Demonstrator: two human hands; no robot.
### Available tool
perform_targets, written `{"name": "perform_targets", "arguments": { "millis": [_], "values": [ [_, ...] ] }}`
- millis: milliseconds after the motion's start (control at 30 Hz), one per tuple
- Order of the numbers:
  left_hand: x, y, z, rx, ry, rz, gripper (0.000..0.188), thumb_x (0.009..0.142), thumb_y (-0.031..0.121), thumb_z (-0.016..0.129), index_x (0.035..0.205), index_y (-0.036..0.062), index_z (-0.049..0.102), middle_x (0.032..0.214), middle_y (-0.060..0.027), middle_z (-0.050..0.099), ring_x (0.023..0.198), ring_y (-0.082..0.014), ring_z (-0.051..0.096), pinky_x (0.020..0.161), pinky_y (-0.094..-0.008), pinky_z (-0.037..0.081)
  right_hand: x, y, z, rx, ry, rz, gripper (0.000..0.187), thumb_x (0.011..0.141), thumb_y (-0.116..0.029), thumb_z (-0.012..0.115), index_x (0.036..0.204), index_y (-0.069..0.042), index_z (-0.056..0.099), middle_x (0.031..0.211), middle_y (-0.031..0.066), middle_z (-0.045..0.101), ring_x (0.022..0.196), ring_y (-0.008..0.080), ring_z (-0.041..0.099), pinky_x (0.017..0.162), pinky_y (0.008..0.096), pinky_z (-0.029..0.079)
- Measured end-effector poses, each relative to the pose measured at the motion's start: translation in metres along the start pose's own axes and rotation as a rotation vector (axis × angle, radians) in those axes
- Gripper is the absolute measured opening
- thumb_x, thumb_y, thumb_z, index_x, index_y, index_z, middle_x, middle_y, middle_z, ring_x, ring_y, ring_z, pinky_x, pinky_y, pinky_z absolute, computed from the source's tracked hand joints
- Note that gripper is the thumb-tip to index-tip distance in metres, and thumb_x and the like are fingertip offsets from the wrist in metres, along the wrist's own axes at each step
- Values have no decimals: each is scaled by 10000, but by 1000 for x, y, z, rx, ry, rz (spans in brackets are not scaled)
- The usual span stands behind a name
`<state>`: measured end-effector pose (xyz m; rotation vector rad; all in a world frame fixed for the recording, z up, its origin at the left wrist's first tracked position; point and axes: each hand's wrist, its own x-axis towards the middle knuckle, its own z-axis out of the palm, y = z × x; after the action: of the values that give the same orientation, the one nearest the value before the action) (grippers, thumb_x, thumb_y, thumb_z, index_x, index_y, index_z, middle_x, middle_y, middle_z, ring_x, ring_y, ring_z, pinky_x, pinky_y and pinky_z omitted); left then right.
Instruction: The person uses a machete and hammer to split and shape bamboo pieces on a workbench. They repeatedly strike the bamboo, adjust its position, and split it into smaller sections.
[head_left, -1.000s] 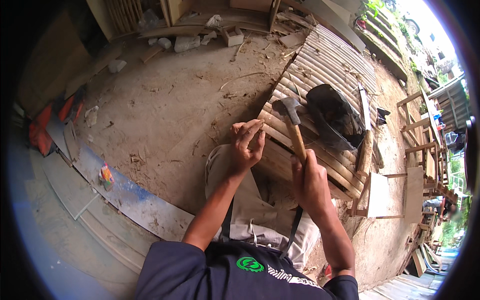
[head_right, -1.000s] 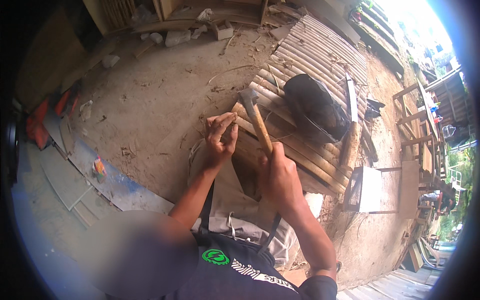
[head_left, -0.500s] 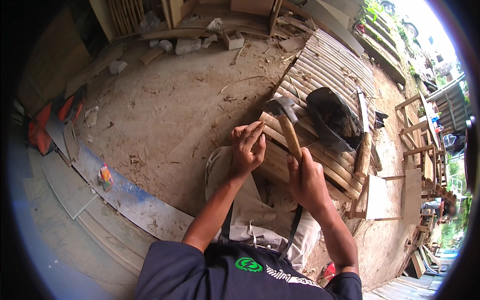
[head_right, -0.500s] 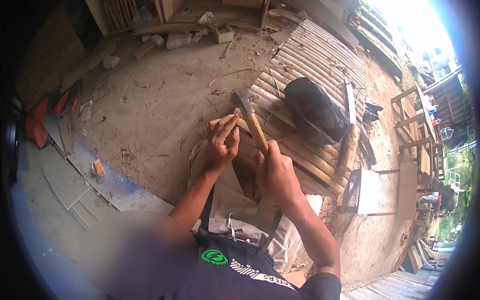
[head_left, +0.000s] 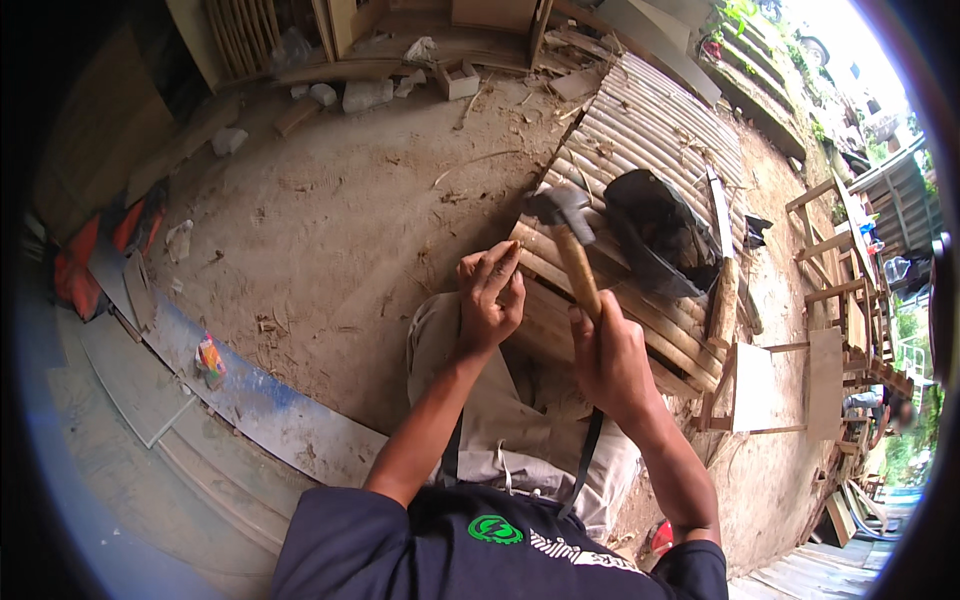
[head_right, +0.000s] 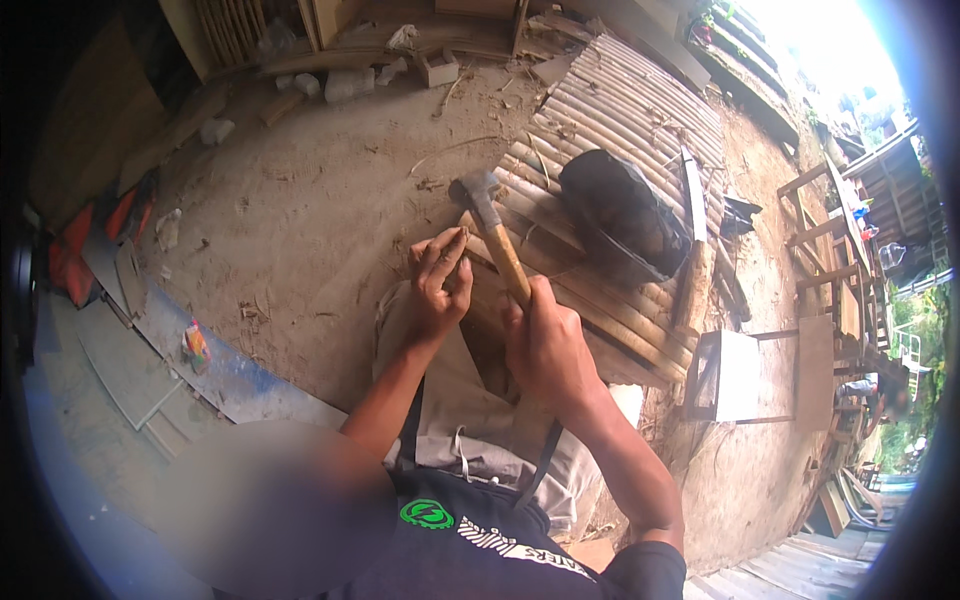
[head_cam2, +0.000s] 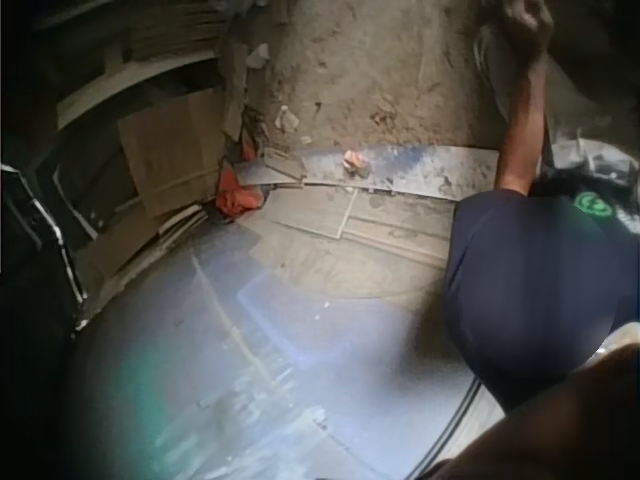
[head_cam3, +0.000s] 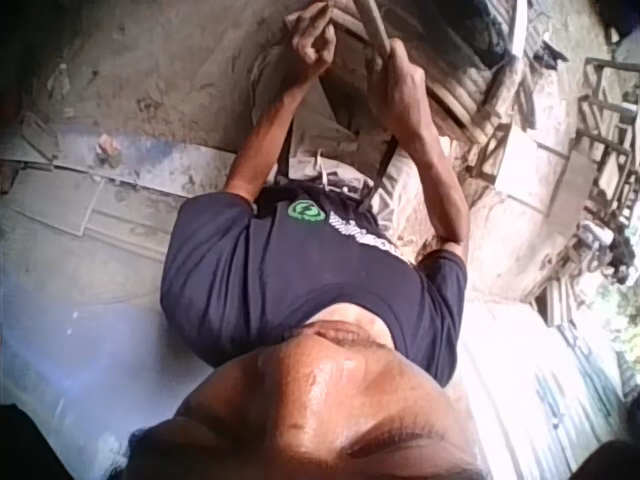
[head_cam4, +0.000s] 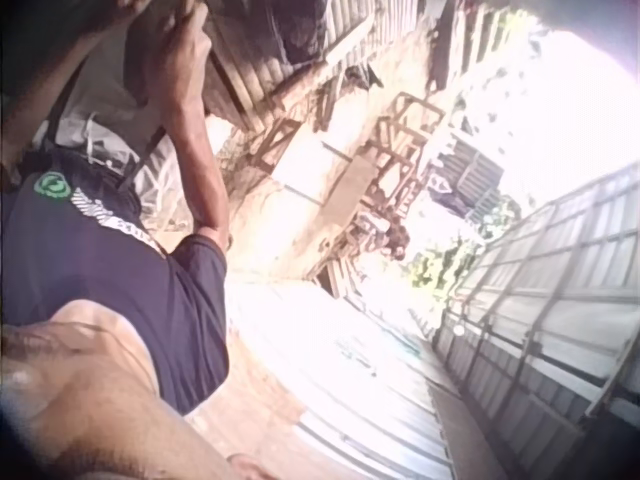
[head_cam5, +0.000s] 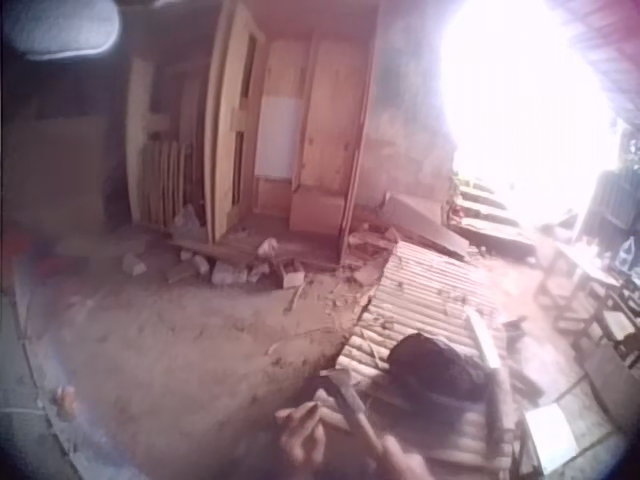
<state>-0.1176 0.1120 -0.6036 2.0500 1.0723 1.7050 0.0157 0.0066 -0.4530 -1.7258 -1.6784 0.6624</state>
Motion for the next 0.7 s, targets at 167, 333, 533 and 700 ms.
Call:
{"name": "perform_targets", "arguments": {
  "millis": [167,333,533,700],
  "values": [
    [0,-1,1,-6,-9,-4,434,854,33,618,1285,48,656,1263,-79,634,1079,-274,542,979,-410,412,5,1,-1,-107,-2,23,168,1019,-141,544,953,-2,477,593,172,485,494,336,464,509,414,389],
    [1,1,0,5,-21,-21,461,835,22,611,1293,49,652,1275,-77,625,1083,-277,538,988,-411,410,8,-3,-5,-37,-23,2,213,996,-166,570,1019,20,468,666,291,582,704,533,582,583,534,431],
    [0,0,0,-14,-36,-34,477,826,18,614,1300,49,648,1291,-82,615,1086,-287,529,989,-415,409,9,-7,-6,0,-32,3,226,1003,-188,555,981,24,478,673,309,581,719,544,571,602,552,439],
    [-2,-1,0,3,-37,-32,489,822,17,614,1309,49,642,1291,-84,614,1080,-290,527,985,-419,409,9,-5,-7,-38,-26,2,219,993,-174,566,971,20,466,664,305,575,703,536,574,592,550,434]
  ]
}}
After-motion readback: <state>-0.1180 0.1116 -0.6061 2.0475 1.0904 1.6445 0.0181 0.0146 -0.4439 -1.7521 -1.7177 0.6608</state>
